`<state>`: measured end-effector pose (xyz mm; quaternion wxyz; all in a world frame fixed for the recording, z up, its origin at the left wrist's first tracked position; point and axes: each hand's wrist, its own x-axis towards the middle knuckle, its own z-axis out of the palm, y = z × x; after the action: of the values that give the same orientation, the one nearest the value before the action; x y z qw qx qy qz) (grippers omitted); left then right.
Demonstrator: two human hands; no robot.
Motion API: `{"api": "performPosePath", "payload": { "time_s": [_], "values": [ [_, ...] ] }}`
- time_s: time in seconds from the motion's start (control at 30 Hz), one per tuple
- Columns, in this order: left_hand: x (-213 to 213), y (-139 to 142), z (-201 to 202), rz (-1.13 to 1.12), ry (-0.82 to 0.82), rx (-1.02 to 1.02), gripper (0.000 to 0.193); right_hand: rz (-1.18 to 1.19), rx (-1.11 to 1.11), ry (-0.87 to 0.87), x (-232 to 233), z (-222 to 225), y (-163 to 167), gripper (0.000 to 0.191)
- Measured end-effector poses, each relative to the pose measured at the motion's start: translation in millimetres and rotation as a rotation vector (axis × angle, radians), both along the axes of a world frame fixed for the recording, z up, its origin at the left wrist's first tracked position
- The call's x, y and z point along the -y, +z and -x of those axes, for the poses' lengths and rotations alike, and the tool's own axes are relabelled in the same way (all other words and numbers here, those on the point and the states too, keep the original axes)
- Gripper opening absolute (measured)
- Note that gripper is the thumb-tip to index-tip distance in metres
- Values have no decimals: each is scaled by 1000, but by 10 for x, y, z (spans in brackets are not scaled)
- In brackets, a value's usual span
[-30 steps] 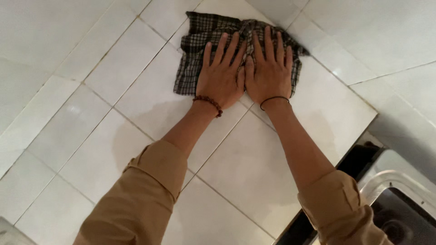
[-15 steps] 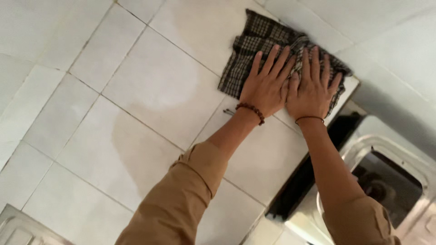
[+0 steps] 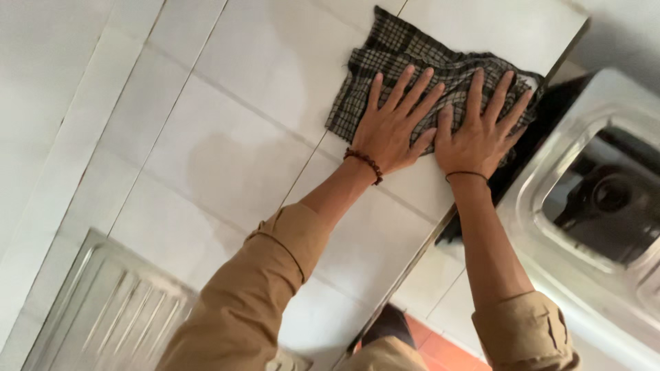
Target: The person scrubs a glass and a plastic container with a sponge, rinses them under running water, and places them in a dish rack. The person also wipes the sink area and countertop with a cloth.
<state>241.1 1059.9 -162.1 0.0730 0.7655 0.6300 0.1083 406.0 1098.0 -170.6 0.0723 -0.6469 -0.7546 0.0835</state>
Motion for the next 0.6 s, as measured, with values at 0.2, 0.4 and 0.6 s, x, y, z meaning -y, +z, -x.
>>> {"api": "performPosePath", "payload": {
  "time_s": [0.2, 0.4, 0.6],
  "values": [
    [818, -13, 90, -1, 9, -21, 71, -56, -25, 35, 824, 91, -8, 64],
    [1598, -15, 61, -5, -4, 4, 73, -132, -174, 50, 1646, 20, -40, 65],
    [2333, 40, -10, 10, -2, -8, 73, -92, -290, -6, 2424, 0, -139, 67]
  ]
}}
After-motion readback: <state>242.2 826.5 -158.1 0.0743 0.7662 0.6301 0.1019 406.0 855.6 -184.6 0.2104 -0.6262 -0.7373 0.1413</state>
